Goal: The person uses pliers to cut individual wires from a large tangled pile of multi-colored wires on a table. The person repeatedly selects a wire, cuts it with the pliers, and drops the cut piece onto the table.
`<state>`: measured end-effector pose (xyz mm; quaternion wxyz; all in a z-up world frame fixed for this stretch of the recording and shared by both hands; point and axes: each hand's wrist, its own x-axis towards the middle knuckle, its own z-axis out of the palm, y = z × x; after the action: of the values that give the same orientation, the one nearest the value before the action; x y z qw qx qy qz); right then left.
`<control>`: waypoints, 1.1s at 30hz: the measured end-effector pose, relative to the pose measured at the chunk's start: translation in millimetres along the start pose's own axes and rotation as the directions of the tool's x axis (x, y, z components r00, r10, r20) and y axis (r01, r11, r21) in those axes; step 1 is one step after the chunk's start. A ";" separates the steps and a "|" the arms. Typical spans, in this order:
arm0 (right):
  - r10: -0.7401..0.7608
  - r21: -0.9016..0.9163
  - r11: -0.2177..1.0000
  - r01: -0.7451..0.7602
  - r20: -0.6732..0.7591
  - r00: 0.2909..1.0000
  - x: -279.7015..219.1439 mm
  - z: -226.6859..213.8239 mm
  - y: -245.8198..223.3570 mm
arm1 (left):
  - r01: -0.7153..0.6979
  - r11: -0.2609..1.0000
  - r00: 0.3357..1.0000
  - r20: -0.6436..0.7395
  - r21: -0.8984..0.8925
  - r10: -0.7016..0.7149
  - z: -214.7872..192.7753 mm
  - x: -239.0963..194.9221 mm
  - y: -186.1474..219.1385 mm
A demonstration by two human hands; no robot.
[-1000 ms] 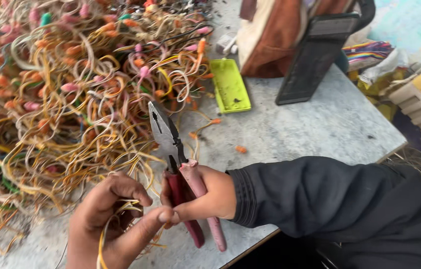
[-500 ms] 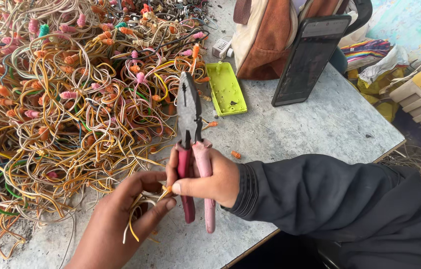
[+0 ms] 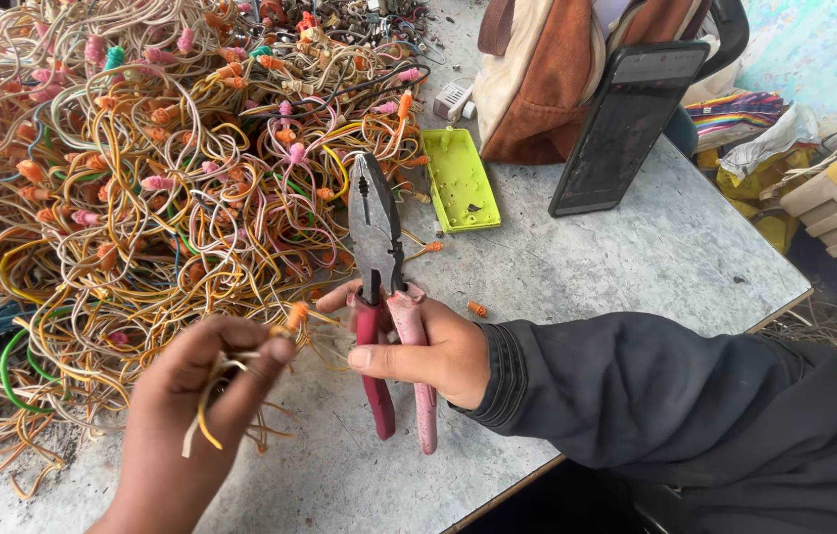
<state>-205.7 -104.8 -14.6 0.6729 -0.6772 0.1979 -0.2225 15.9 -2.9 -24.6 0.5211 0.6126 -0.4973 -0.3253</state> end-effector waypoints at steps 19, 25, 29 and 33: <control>0.012 -0.110 0.994 0.006 0.167 0.986 -8.4 17.1 -18.1 | -0.423 0.905 0.895 -0.134 0.050 0.425 -19.3 9.9 47.0; -0.004 -0.100 0.995 0.017 0.125 0.992 -10.5 27.2 -19.0 | -0.415 0.905 0.905 -0.148 -0.096 0.400 -24.6 1.2 68.7; 0.022 -0.168 0.986 0.000 0.130 0.991 -12.3 27.8 -24.7 | -0.533 0.835 0.818 -0.169 0.133 0.549 -29.1 -5.6 77.0; 0.033 -0.125 0.992 -0.016 0.131 0.991 -12.4 33.3 -26.8 | -0.618 0.755 0.731 -0.194 0.220 0.655 -34.0 -11.2 79.6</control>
<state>-197.9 -69.9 11.8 0.6440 -0.7284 0.1743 -0.1559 22.3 21.5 58.9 0.6168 0.4769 -0.6261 -0.0078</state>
